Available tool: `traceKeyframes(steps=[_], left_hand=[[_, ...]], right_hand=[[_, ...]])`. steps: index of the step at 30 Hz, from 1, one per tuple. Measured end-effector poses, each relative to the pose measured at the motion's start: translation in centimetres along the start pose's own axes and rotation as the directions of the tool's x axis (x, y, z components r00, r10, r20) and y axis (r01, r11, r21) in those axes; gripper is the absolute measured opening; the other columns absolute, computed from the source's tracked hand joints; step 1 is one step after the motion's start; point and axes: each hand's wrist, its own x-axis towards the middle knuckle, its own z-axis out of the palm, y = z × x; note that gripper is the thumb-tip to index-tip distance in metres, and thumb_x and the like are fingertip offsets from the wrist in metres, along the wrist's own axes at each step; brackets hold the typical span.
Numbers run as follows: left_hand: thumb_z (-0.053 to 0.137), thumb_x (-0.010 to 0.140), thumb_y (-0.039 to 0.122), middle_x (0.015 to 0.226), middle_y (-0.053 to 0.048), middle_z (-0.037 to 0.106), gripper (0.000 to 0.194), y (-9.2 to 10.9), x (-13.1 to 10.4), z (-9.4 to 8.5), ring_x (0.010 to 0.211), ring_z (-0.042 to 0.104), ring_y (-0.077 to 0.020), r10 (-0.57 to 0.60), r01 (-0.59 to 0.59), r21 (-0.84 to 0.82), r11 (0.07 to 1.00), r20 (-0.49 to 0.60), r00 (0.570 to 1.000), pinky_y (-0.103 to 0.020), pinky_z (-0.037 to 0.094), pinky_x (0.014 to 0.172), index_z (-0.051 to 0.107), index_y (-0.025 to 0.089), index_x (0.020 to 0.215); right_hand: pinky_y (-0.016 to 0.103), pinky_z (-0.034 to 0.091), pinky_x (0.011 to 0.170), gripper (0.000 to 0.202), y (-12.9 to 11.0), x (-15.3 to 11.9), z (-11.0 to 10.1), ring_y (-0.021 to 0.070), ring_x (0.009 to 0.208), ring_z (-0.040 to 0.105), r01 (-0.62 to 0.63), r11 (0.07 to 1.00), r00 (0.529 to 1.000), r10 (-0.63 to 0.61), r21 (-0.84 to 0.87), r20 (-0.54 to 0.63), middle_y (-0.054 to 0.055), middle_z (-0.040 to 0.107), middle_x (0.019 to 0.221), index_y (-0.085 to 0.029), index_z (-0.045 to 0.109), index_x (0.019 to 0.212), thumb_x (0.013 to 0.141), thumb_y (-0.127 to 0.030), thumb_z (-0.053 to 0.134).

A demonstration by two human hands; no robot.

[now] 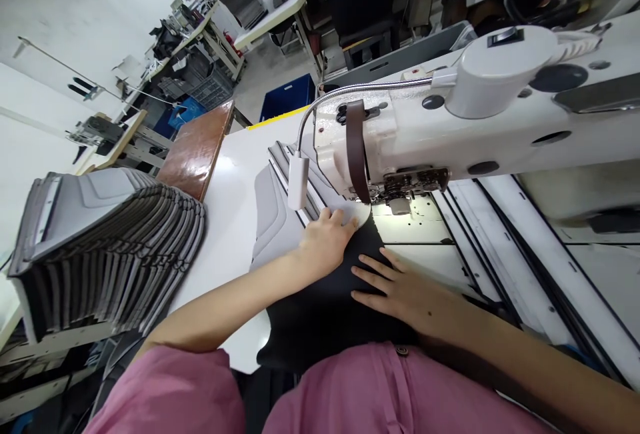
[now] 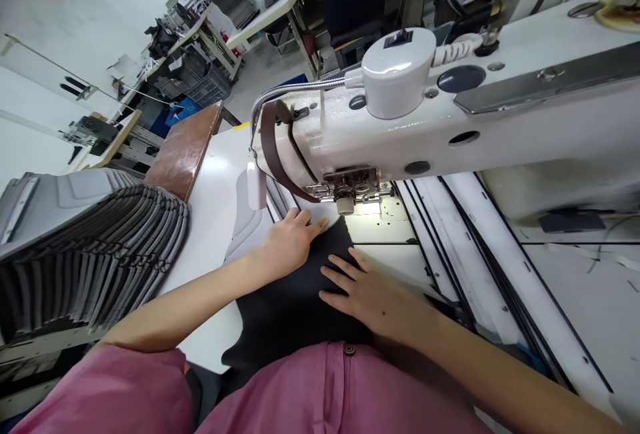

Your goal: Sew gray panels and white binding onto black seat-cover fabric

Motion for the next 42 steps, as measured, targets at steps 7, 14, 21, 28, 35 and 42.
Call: traceKeyframes(steps=[7, 14, 21, 28, 35, 42], left_hand=[[0.048, 0.080, 0.013, 0.112, -0.016, 0.055, 0.049, 1.2, 2.5, -0.3, 0.105, 0.052, -0.0287, 0.015, 0.012, -0.205, 0.979, 0.130, 0.991, -0.036, 0.047, 0.088, 0.048, 0.009, 0.129], [0.043, 0.077, 0.008, 0.096, -0.013, 0.060, 0.028, 1.7, 3.5, 0.2, 0.095, 0.055, -0.0246, -0.037, 0.035, -0.308, 0.951, -0.001, 0.999, -0.035, 0.046, 0.086, 0.060, 0.011, 0.099], [0.045, 0.071, 0.009, 0.078, -0.006, 0.057, 0.012, 1.6, 4.4, 2.2, 0.083, 0.054, -0.0208, -0.137, 0.025, -0.452, 0.892, -0.216, 0.967, -0.031, 0.046, 0.079, 0.053, 0.018, 0.071], [0.051, 0.067, 0.011, 0.119, -0.010, 0.047, 0.051, 3.3, 0.2, 2.5, 0.114, 0.043, -0.0255, -0.327, 0.109, -0.581, 0.806, -0.285, 0.901, -0.037, 0.042, 0.098, 0.051, 0.017, 0.117], [0.047, 0.070, 0.009, 0.112, -0.011, 0.047, 0.059, 3.1, -2.8, 3.3, 0.106, 0.047, -0.0248, -0.195, 0.102, -0.565, 0.819, -0.107, 0.975, -0.036, 0.045, 0.094, 0.045, 0.018, 0.129], [0.044, 0.073, 0.010, 0.111, -0.013, 0.046, 0.076, 3.5, -2.2, 4.3, 0.101, 0.045, -0.0276, -0.118, 0.053, -0.464, 0.884, -0.112, 0.987, -0.042, 0.044, 0.093, 0.026, 0.018, 0.146]], right_hand=[[0.059, 0.010, 0.112, 0.064, -0.1, 1.8, -1.8, 0.0320, 0.140, 0.022, -0.104, 0.995, 0.994, 0.104, 0.006, 0.017, 0.016, 0.036, 0.147, -0.022, 0.047, 0.136, 0.073, -0.011, 0.056], [0.060, 0.008, 0.112, 0.041, -0.1, 3.6, -1.3, 0.0335, 0.130, 0.038, -0.159, 0.984, 0.986, 0.155, -0.075, -0.060, 0.017, 0.057, 0.125, -0.016, 0.063, 0.116, 0.075, -0.017, 0.056], [0.063, 0.025, 0.106, 0.022, -0.9, 5.6, 1.3, 0.0379, 0.115, 0.050, -0.246, 0.926, 0.964, 0.203, -0.287, -0.169, 0.020, 0.065, 0.105, -0.008, 0.069, 0.094, 0.078, -0.013, 0.055], [0.037, 0.052, 0.083, 0.022, -1.4, 3.0, -0.9, 0.0238, 0.097, 0.057, -0.395, 0.915, 0.818, 0.393, 0.085, -0.419, 0.011, 0.060, 0.100, -0.013, 0.061, 0.091, 0.071, -0.007, 0.055], [0.054, 0.025, 0.112, 0.081, 2.5, 2.8, -2.0, 0.0292, 0.136, 0.030, -0.330, 0.915, 0.858, 0.394, 0.232, -0.330, 0.013, 0.044, 0.138, -0.018, 0.032, 0.138, 0.063, -0.020, 0.062], [0.056, 0.018, 0.112, 0.092, 2.9, 3.2, -1.6, 0.0304, 0.133, 0.036, -0.393, 0.897, 0.843, 0.440, 0.204, -0.310, 0.018, 0.043, 0.138, -0.012, 0.024, 0.141, 0.060, -0.029, 0.065]])
